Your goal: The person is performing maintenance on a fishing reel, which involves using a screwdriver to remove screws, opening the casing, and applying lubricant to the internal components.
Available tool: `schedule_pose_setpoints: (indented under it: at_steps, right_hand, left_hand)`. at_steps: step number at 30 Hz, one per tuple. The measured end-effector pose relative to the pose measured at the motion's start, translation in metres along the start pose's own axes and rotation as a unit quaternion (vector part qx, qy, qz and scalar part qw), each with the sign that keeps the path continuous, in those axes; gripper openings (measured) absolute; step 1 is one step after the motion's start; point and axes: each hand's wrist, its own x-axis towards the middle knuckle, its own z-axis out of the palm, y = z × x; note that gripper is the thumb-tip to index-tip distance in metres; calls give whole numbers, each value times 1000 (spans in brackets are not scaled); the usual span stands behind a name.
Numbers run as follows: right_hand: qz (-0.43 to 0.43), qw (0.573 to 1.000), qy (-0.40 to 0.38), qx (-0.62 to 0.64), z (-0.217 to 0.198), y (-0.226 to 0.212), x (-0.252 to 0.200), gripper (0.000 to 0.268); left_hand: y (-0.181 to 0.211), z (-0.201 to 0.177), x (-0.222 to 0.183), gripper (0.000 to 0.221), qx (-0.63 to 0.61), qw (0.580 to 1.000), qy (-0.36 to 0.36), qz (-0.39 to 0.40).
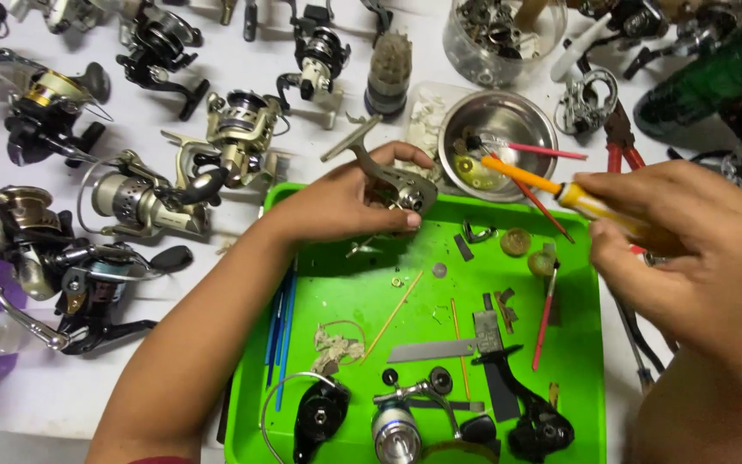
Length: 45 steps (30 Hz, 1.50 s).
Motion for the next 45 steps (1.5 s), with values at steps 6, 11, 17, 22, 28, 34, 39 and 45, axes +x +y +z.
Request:
schedule_pose_setpoints:
  at_steps: [6,11,17,22,28,34,39,45]
  right_hand:
    - [-66,998,7,8,19,7,8,24]
    - [-85,996,-3,4,20,11,14,22]
    - [-111,994,-5,-16,23,21,16,22]
    - [-127,991,-5,-34,28,25,16,21]
    - [-123,991,-19,-42,30,21,16,20]
    - [-124,991,-22,-55,31,19,16,21]
    - [-121,991,-15,-58,33,17,15,21]
    - [-126,989,-10,-71,33,14,14,20]
  left_hand:
    - [-7,0,2,46,0,1000,-4,30]
    - [-2,0,0,39,42,999,5,20]
    - [-1,0,0,35,65,998,15,19]
    - [-4,1,0,31,49,998,16,36]
    - [-5,1,1,30,87,996,24,28]
    - [-3,2,0,29,97,994,30,29]
    - [-6,2,2,30,83,996,27,24]
    - [-3,2,1,31,100,994,28,24]
